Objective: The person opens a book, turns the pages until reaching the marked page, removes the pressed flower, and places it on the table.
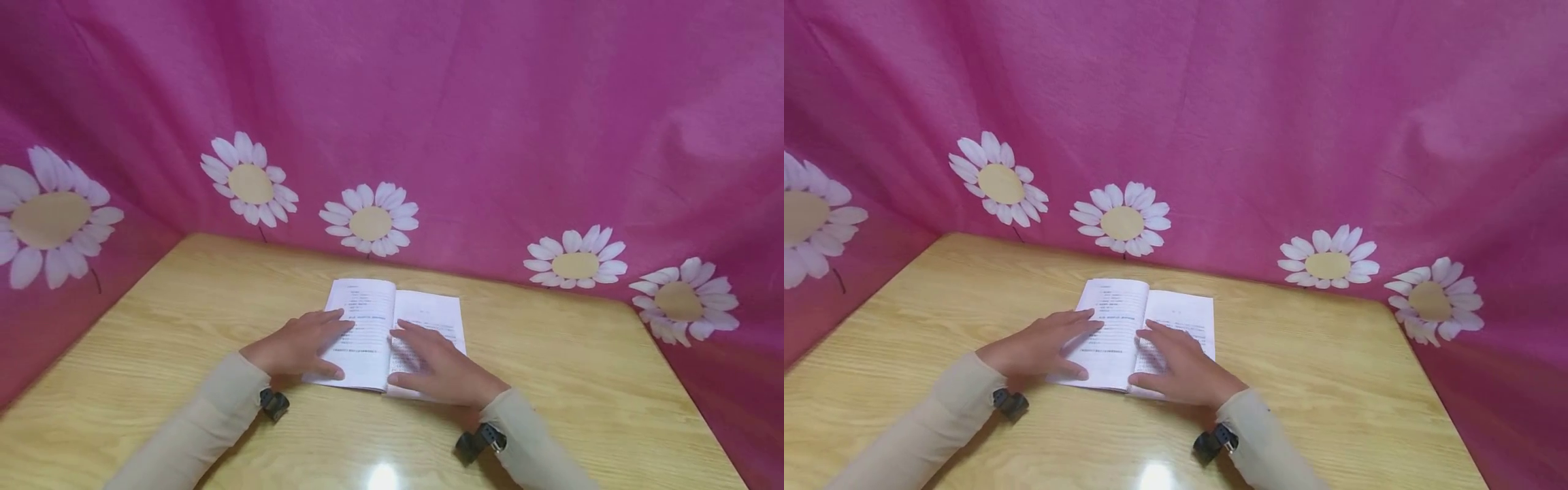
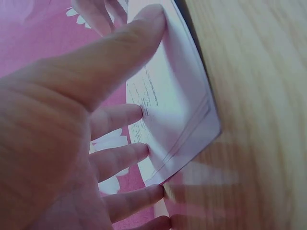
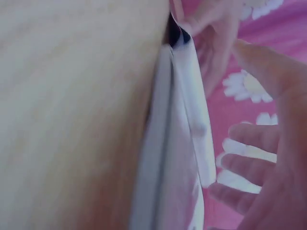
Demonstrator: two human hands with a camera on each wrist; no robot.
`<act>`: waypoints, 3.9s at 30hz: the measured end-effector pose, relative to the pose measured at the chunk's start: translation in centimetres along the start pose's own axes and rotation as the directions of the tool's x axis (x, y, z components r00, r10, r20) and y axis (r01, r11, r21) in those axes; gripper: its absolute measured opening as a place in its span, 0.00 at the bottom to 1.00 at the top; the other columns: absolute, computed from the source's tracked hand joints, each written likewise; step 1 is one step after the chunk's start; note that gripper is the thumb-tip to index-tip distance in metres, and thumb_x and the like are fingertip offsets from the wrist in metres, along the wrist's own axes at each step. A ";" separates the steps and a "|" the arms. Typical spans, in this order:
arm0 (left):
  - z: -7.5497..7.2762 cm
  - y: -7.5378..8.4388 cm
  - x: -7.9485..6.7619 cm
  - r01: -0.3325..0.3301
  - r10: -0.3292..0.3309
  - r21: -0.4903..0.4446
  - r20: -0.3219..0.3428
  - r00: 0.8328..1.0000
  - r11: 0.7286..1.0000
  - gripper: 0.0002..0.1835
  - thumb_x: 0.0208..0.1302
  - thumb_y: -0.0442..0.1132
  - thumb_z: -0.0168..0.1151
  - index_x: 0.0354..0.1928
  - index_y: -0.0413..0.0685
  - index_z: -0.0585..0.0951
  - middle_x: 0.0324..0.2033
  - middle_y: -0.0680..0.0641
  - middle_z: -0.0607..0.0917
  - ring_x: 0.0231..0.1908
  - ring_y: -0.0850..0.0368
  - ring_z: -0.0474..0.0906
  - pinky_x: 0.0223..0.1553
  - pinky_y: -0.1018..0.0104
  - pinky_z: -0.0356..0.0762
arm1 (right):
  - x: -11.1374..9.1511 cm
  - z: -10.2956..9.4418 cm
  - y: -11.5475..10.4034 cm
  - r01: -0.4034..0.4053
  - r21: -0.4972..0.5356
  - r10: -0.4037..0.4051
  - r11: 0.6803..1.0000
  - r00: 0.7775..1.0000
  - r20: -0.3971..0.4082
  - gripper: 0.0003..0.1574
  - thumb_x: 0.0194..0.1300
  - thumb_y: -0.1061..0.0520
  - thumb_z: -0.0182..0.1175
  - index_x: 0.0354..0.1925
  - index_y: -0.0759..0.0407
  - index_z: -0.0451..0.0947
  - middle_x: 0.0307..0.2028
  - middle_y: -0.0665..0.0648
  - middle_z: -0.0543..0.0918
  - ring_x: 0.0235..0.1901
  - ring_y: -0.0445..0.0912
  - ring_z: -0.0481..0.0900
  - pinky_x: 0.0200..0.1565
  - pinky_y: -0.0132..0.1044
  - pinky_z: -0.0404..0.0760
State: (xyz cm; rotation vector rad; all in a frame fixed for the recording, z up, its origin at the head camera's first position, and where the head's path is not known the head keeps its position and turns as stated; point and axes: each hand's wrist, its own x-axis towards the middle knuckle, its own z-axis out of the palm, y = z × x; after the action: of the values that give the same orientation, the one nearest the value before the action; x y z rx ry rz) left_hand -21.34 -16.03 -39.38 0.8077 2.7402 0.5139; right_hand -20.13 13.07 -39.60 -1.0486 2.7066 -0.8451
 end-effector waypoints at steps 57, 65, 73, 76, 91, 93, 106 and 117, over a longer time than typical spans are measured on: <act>-0.3 1.0 0.3 0.056 -0.057 0.033 0.037 0.998 0.998 0.49 0.53 0.59 0.70 0.73 0.52 0.60 0.74 0.42 0.54 0.72 0.37 0.45 0.67 0.36 0.47 | -2.1 -3.9 4.8 -0.353 0.008 0.350 0.935 0.929 0.125 0.72 0.46 0.31 0.71 0.77 0.46 0.41 0.76 0.53 0.41 0.74 0.57 0.33 0.69 0.62 0.39; -0.1 1.0 0.1 0.067 -0.068 0.023 0.047 0.997 0.997 0.49 0.53 0.59 0.70 0.73 0.52 0.60 0.74 0.43 0.53 0.73 0.38 0.44 0.67 0.36 0.47 | -1.7 -3.5 5.0 -0.319 0.015 0.315 0.948 0.941 0.123 0.75 0.46 0.33 0.72 0.77 0.49 0.38 0.76 0.49 0.42 0.75 0.55 0.33 0.71 0.55 0.38; -0.1 1.0 0.2 0.071 -0.072 0.013 0.052 0.996 0.997 0.49 0.53 0.60 0.70 0.73 0.53 0.60 0.74 0.44 0.53 0.73 0.38 0.44 0.68 0.37 0.45 | -1.8 -3.9 4.7 -0.249 0.133 0.238 0.959 0.967 0.092 0.76 0.48 0.38 0.74 0.77 0.52 0.34 0.76 0.54 0.42 0.74 0.54 0.42 0.70 0.56 0.46; -0.2 1.0 0.2 0.077 -0.078 0.006 0.058 0.995 0.997 0.49 0.53 0.59 0.70 0.74 0.54 0.60 0.74 0.44 0.53 0.73 0.38 0.43 0.68 0.37 0.45 | -1.7 -4.2 4.4 -0.217 0.164 0.206 0.962 0.975 0.081 0.74 0.50 0.41 0.73 0.77 0.53 0.34 0.76 0.57 0.43 0.73 0.54 0.46 0.70 0.56 0.48; -0.1 0.8 0.1 0.087 -0.086 -0.008 0.060 0.994 0.996 0.49 0.52 0.59 0.70 0.74 0.55 0.60 0.75 0.45 0.52 0.73 0.40 0.42 0.68 0.38 0.43 | -1.6 -5.5 3.4 -0.358 0.382 0.369 0.852 0.928 0.046 0.49 0.69 0.30 0.46 0.77 0.40 0.37 0.74 0.57 0.53 0.72 0.56 0.50 0.68 0.61 0.49; -0.1 0.8 0.1 0.086 -0.085 -0.012 0.065 0.994 0.996 0.49 0.52 0.59 0.70 0.74 0.55 0.60 0.75 0.45 0.52 0.73 0.40 0.41 0.68 0.38 0.43 | -1.6 -5.4 3.6 -0.338 0.432 0.357 0.836 0.933 0.039 0.42 0.74 0.35 0.40 0.77 0.43 0.38 0.74 0.58 0.54 0.72 0.56 0.50 0.68 0.60 0.48; 0.0 0.7 0.1 0.050 -0.050 -0.004 0.040 0.998 0.999 0.49 0.52 0.59 0.70 0.73 0.53 0.61 0.74 0.43 0.54 0.72 0.37 0.44 0.66 0.35 0.46 | -1.4 -5.1 2.3 -0.205 0.337 0.270 0.919 0.950 -0.158 0.53 0.63 0.43 0.63 0.76 0.46 0.44 0.71 0.56 0.61 0.71 0.54 0.55 0.66 0.62 0.56; 0.1 0.7 -0.6 0.056 -0.056 -0.019 0.021 0.998 0.998 0.47 0.53 0.58 0.70 0.73 0.52 0.61 0.74 0.42 0.54 0.72 0.39 0.47 0.67 0.38 0.48 | -0.6 -2.4 0.4 -0.108 0.158 0.140 0.982 0.967 -0.211 0.21 0.66 0.49 0.61 0.54 0.56 0.80 0.51 0.55 0.83 0.54 0.52 0.79 0.56 0.51 0.74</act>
State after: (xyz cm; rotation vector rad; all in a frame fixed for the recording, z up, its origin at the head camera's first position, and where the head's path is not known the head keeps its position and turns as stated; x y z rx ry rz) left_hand -20.50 -15.79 -39.11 0.7250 2.7261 0.5168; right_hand -20.62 14.84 -37.87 -0.7880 2.7986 -1.1793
